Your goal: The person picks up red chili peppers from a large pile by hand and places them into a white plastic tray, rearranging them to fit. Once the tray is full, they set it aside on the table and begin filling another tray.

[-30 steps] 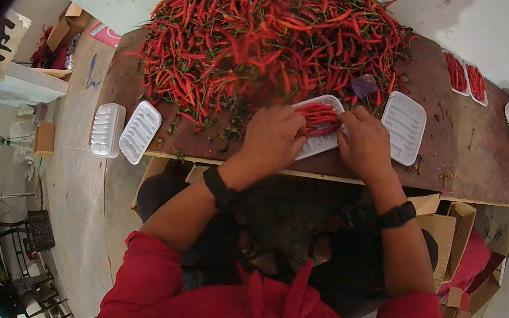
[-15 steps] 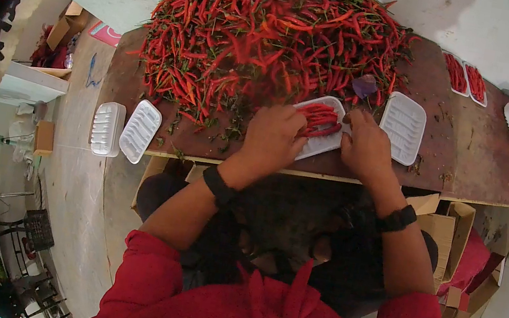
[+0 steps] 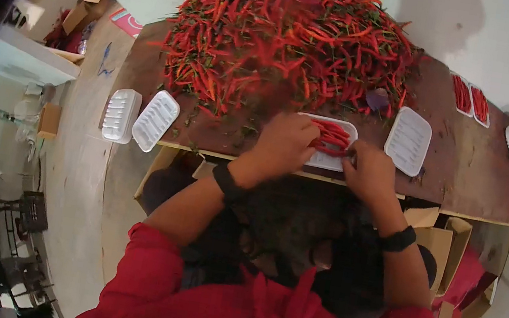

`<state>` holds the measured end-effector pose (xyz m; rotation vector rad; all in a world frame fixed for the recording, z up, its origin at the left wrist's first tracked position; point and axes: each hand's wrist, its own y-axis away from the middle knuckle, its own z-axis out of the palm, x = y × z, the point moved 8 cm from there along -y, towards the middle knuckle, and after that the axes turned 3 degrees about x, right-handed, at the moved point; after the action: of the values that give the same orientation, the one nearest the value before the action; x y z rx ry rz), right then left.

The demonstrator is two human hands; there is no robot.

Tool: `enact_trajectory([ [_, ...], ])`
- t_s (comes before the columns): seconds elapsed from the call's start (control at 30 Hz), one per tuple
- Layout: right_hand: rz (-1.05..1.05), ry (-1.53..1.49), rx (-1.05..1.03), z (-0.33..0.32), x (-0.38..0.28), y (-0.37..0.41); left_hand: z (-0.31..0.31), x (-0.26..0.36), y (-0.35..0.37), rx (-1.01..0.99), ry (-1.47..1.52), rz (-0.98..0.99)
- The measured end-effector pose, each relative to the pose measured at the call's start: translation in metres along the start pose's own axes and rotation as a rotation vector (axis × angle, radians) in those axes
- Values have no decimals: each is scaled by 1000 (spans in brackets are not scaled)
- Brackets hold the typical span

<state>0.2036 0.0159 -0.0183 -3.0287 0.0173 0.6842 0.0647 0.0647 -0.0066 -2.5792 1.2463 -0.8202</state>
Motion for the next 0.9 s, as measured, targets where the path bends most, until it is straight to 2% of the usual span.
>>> enact_trajectory([
  [0.1,-4,99,93,-5,-3,-1,3,-2,3,32,-15,29],
  [0.2,53,140,-6,-2,-2,-4,1,-4,3,60,-6,33],
  [0.27,92,155,-56,-1,0,-4,4,-3,2,-17,-38,23],
  [0.4,77,131,-4,-8,-1,-4,-14,-13,1,25,-63,12],
  [0.47,69,129,96,-16,0,-3,-40,-38,1,175,-105,-132],
  [0.5,72,129,99,-16,1,-3,-48,-44,0,175,-105,-128],
  [0.57,38,70,124,-19,-1,-2,-79,-62,5,380,-131,-232],
  [0.6,39,71,127,-19,-2,-2,-83,-65,6,381,-130,-229],
  [0.67,11,129,106,-15,-8,-3,-84,-88,12,356,-120,-439],
  [0.8,-9,104,98,-12,-14,-4,-68,-108,14,308,-196,-406],
  [0.9,-21,56,133,-17,-25,-4,-73,-112,16,329,-96,-398],
])
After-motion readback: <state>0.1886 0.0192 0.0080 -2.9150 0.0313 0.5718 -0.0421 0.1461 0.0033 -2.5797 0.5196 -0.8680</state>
